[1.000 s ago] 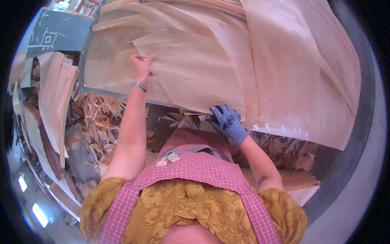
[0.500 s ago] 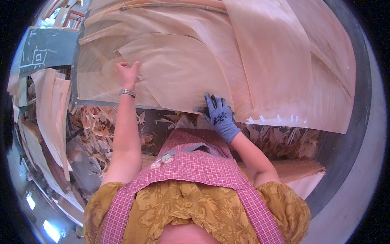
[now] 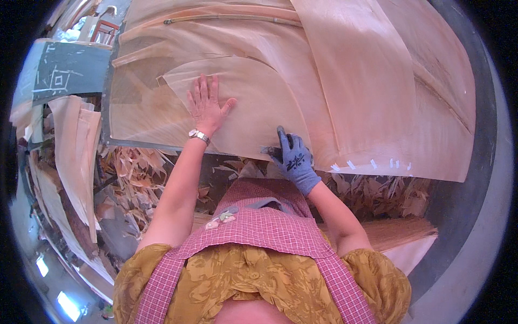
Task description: The person uses a utility knife to cut thin sheets of wood veneer on a workbench, removing small strips and trimming the edges.
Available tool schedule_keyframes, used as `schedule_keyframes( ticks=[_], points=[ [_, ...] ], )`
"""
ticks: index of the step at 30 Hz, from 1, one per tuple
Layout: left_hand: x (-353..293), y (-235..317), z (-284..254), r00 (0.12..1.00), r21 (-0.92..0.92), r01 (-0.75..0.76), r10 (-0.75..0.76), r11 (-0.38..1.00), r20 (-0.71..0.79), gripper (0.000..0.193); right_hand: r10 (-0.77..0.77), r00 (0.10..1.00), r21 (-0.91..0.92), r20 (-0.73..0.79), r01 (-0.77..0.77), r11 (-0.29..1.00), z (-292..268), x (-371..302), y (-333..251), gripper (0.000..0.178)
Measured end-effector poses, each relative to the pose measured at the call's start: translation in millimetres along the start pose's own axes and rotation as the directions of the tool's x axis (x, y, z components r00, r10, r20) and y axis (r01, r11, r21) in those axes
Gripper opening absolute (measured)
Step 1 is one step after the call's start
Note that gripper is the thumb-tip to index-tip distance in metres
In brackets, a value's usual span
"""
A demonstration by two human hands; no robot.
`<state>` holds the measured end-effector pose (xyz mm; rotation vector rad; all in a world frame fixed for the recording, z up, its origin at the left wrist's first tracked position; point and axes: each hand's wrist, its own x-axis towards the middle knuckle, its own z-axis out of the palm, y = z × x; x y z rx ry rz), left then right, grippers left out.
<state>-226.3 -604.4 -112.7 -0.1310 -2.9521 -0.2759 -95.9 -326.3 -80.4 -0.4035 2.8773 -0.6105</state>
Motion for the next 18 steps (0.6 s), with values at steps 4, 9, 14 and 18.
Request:
schedule_keyframes(
  ticks=[4,9,14,18],
  points=[
    [1,11,1,0.999,-0.016,-0.033,0.034,0.999,0.024,0.092,0.006,1.000,-0.031,-0.029,-0.007,0.999,-9,6,2,0.081],
    [15,46,11,0.978,-0.048,-0.202,0.204,0.978,0.048,0.091,-0.007,0.999,0.001,-0.040,0.007,1.000,-18,19,4,0.077],
    [22,29,-19,0.981,-0.203,-0.113,0.141,0.973,0.130,0.088,0.004,0.983,0.182,-0.184,0.030,0.983,-26,23,6,0.065],
    [20,-43,-97,0.994,-0.159,-0.069,0.055,0.985,-0.094,0.062,0.060,0.941,0.388,-0.334,0.079,0.918,-41,23,-18,0.040]
  ],
)
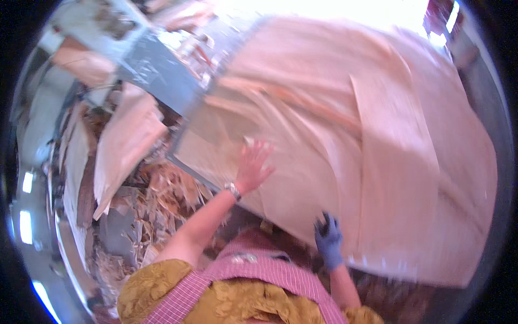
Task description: The person uses a utility knife to cut thin sheets of wood veneer on a workbench, removing small strips and trimming the edges.
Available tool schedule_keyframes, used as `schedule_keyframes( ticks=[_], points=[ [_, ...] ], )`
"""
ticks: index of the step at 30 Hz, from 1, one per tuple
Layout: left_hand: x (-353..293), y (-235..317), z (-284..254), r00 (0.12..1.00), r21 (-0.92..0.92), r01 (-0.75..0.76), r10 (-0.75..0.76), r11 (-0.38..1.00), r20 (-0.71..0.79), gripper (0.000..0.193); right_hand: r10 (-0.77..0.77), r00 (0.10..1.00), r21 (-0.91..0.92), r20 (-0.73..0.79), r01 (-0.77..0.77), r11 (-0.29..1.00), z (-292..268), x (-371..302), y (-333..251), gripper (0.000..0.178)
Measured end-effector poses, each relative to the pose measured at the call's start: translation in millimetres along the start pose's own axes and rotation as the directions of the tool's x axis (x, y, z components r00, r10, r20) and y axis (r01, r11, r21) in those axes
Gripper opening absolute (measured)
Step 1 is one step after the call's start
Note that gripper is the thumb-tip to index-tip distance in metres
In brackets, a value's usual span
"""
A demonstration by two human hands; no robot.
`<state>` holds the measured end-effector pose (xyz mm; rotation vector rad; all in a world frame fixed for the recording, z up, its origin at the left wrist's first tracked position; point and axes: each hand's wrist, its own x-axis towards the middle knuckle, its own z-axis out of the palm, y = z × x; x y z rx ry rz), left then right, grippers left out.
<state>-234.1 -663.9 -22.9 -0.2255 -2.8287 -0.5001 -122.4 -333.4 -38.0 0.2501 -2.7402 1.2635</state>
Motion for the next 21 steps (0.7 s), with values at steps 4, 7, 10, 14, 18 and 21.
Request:
schedule_keyframes(
  ticks=[4,7,10,14,18,21],
  points=[
    [37,-104,-111,0.913,-0.203,0.320,-0.358,0.925,-0.195,0.024,0.034,0.999,0.029,-0.037,-0.033,0.999,11,16,-25,0.015],
    [84,-206,-187,0.720,-0.443,0.358,-0.545,0.822,-0.430,0.026,-0.069,0.986,0.073,-0.150,0.080,0.994,45,39,-33,0.013],
    [154,-292,-276,0.541,-0.645,0.050,-0.563,0.763,-0.625,0.034,-0.002,0.971,0.100,-0.238,0.026,0.995,90,65,-75,0.012],
    [229,-366,-396,0.153,-0.270,0.063,-0.277,0.961,-0.949,0.055,0.066,0.948,0.081,-0.310,-0.043,0.996,148,88,-154,0.012],
    [245,-379,-458,0.252,-0.189,0.166,-0.227,0.968,-0.941,0.075,-0.024,0.940,0.152,-0.340,0.080,0.985,212,117,-221,0.013],
    [244,-381,-471,0.382,-0.211,0.117,-0.240,0.970,-0.892,0.086,-0.116,0.949,0.124,-0.293,0.158,0.980,243,147,-294,0.012]
  ],
)
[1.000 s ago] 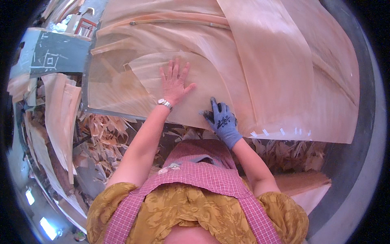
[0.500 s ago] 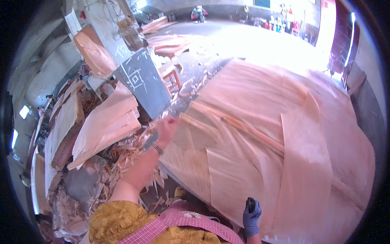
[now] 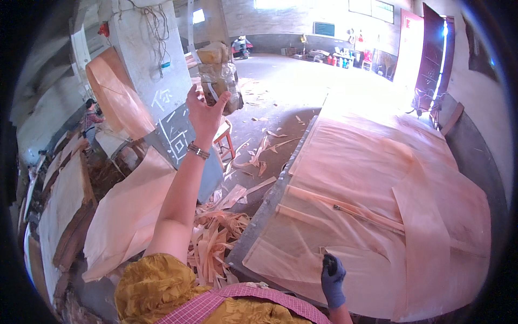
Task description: The person uses a utility knife to cut thin sheets of wood veneer on a workbench, removing small strips and trimming the edges.
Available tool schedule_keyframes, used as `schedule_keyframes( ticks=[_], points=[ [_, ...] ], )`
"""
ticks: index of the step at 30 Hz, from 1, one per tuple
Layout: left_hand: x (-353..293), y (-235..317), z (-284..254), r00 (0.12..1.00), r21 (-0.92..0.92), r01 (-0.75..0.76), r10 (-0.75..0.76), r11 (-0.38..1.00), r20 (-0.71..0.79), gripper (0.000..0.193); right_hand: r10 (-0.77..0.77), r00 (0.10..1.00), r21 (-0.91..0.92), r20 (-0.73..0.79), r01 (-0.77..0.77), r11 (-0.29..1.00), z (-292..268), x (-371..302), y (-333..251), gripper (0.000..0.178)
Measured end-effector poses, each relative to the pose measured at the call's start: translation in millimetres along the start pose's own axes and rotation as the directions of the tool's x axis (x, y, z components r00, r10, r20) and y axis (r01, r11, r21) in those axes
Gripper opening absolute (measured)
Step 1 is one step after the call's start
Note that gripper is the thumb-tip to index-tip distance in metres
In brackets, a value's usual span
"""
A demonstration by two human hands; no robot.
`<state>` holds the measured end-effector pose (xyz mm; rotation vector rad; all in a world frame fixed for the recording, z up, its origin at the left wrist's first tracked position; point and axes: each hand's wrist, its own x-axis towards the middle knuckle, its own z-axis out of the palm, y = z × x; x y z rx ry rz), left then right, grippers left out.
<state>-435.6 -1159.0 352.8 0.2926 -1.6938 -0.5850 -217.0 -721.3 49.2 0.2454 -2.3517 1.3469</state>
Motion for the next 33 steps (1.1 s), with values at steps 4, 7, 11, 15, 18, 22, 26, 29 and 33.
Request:
schedule_keyframes(
  ticks=[4,7,11,15,18,22,26,29,33],
  points=[
    [23,-35,-12,0.978,-0.240,0.075,-0.024,0.968,0.208,0.075,-0.074,0.986,0.081,0.152,0.063,0.995,47,39,-65,0.012],
    [23,-40,-13,0.978,-0.314,-0.009,0.073,0.949,0.195,0.061,-0.330,0.925,0.106,0.186,0.315,0.943,80,92,-103,0.015],
    [28,-67,-8,0.974,-0.366,-0.070,0.142,0.928,0.174,0.046,-0.463,0.872,0.271,0.161,0.412,0.870,143,177,-183,0.017],
    [37,-70,-8,0.964,-0.480,-0.026,0.149,0.877,0.220,0.033,-0.570,0.818,0.238,-0.075,0.570,0.786,189,253,-276,0.025],
    [47,-78,-13,0.947,-0.633,0.138,0.085,0.762,0.309,0.029,-0.596,0.759,0.123,-0.263,0.639,0.760,224,295,-322,0.039],
    [42,-83,-13,0.926,-0.549,-0.272,0.371,0.790,0.075,0.020,-0.362,0.861,0.257,-0.356,0.462,0.849,253,339,-329,0.035],
    [45,-83,-20,0.873,-0.511,-0.284,0.439,0.811,0.211,0.029,-0.159,0.956,0.618,-0.245,0.280,0.734,258,336,-342,0.024],
    [55,-79,-24,0.876,-0.369,-0.336,0.432,0.867,0.216,0.038,-0.205,0.935,0.628,-0.288,0.346,0.697,270,335,-349,0.022],
    [59,-82,-19,0.919,-0.293,-0.283,0.346,0.913,0.191,0.034,-0.181,0.956,0.621,-0.233,0.289,0.728,281,322,-370,0.020]
  ],
)
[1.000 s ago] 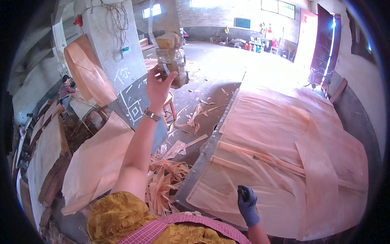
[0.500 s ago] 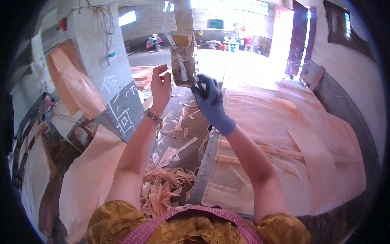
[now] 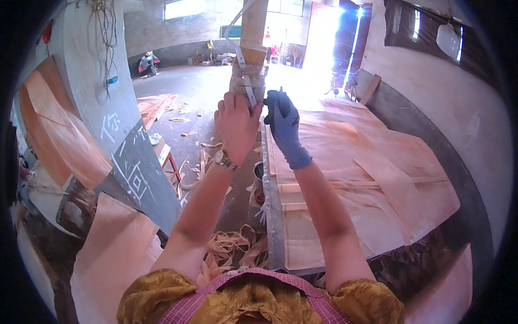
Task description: The person uses a utility knife to cut thin sheets of wood veneer on a workbench, removing small strips and trimming the edges.
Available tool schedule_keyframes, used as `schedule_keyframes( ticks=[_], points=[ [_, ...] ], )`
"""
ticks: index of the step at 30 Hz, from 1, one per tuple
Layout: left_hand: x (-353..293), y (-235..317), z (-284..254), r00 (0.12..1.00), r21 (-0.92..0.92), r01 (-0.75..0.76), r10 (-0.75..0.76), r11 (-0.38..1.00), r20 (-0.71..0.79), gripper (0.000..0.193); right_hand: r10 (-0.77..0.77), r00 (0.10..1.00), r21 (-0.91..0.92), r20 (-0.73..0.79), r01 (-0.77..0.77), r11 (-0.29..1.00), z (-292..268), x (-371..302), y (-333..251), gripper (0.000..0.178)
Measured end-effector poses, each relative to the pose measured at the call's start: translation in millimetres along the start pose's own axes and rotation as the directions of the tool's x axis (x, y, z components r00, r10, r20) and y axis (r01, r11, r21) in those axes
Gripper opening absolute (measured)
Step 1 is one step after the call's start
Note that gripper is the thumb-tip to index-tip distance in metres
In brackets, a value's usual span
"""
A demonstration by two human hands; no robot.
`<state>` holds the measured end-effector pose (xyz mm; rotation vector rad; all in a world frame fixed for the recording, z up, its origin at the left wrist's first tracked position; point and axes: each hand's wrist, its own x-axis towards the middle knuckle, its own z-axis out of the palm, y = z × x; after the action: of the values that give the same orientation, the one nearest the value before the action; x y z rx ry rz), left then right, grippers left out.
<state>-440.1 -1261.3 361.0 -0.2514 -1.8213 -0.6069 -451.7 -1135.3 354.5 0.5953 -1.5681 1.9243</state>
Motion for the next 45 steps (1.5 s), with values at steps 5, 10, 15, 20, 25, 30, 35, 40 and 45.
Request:
schedule_keyframes(
  ticks=[5,10,15,20,25,30,35,40,45],
  points=[
    [-5,-24,21,0.982,-0.333,0.189,-0.183,0.924,0.051,0.023,-0.070,0.995,-0.081,0.067,0.075,0.994,10,-2,3,0.014],
    [-16,-37,23,0.887,-0.571,0.434,-0.216,0.697,0.409,0.018,-0.135,0.988,-0.247,0.075,0.149,0.957,12,-2,8,0.011],
    [-49,-62,35,0.854,-0.616,0.412,-0.049,0.671,0.518,0.021,0.001,0.997,-0.154,0.075,0.010,0.988,-4,3,27,0.018],
    [-97,-67,35,0.823,-0.638,0.403,0.045,0.656,0.566,0.024,0.031,0.999,-0.195,-0.017,-0.034,0.980,-2,-2,3,0.016],
    [-173,-55,40,0.710,-0.624,0.537,0.096,0.569,0.698,0.016,0.027,1.000,-0.164,0.002,-0.027,0.986,-8,-12,-15,0.008],
    [-266,-86,18,0.561,-0.483,0.533,0.137,0.694,0.816,0.026,0.272,0.962,0.006,0.037,-0.272,0.962,16,-16,-42,0.014],
    [-346,-109,2,0.344,-0.350,0.386,0.219,0.853,0.913,0.032,0.157,0.986,-0.003,-0.053,-0.158,0.987,23,-23,-34,0.021],
    [-395,-169,-14,-0.127,0.027,0.409,0.028,0.912,0.992,0.051,0.294,0.956,0.014,-0.009,-0.294,0.956,24,-61,0,0.017],
    [-411,-262,-6,0.028,0.150,0.127,-0.154,0.981,0.988,0.073,0.408,0.913,-0.028,0.010,-0.408,0.913,19,-132,27,0.016]
  ],
)
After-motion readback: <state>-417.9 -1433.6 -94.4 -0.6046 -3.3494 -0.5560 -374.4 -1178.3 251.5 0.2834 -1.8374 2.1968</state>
